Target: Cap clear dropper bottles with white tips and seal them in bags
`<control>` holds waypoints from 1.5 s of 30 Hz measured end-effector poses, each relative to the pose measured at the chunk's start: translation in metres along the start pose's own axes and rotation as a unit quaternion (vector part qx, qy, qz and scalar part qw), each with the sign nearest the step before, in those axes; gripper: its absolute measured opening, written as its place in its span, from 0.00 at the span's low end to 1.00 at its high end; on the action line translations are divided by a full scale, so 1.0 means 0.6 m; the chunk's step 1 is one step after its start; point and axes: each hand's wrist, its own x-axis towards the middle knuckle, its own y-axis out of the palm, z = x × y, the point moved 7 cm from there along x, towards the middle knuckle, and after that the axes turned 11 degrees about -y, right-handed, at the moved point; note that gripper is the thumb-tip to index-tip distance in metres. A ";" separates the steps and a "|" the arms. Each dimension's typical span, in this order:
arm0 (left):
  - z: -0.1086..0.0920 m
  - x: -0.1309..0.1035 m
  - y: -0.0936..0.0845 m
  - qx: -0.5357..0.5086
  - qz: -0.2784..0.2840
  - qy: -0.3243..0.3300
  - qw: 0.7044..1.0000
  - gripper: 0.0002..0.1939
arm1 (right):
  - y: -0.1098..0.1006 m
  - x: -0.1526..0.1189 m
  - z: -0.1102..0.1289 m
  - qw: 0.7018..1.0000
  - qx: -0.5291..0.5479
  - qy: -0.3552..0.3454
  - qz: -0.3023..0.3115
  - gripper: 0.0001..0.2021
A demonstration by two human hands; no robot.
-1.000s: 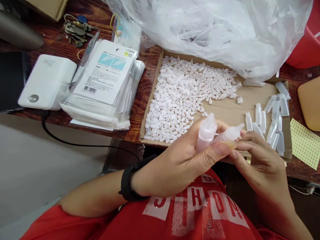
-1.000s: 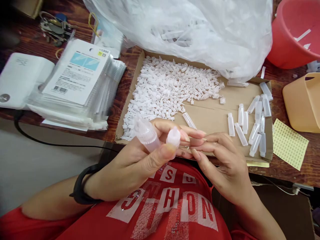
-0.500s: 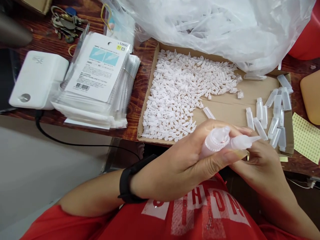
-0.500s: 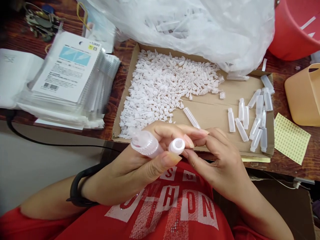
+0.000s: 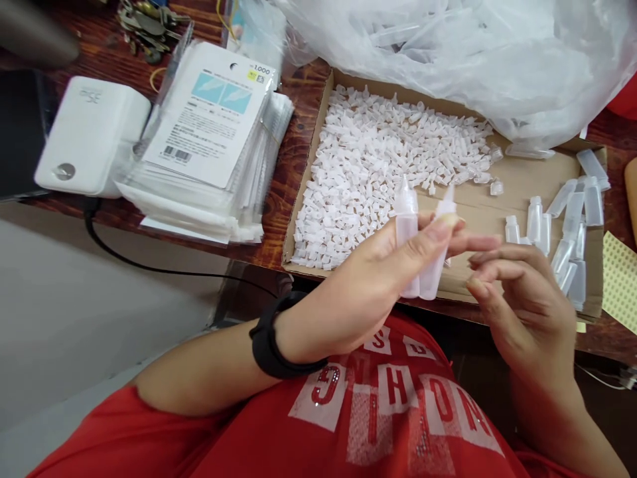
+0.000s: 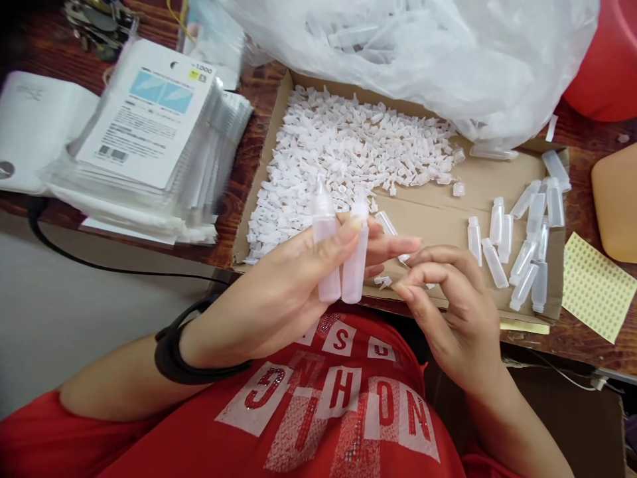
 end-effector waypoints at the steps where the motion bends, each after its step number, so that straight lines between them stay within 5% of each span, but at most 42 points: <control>1: 0.003 0.003 -0.006 -0.033 -0.018 -0.014 0.999 0.10 | -0.005 0.002 0.008 1.000 -0.010 -0.026 -0.014 0.03; 5: 0.024 0.010 -0.013 -0.098 -0.032 -0.084 0.991 0.15 | -0.009 0.020 0.050 0.981 -0.066 -0.179 0.021 0.04; 8: 0.037 0.012 -0.015 -0.109 -0.029 -0.118 0.987 0.17 | -0.008 0.034 0.061 0.971 -0.081 -0.219 0.046 0.05; 34: 0.031 0.005 -0.003 -0.175 0.002 -0.072 0.982 0.12 | -0.006 0.019 0.072 0.962 -0.180 -0.205 -0.024 0.07; 45: 0.032 0.006 -0.005 -0.162 -0.030 -0.076 0.983 0.13 | -0.010 0.007 0.076 0.968 -0.178 -0.176 -0.034 0.14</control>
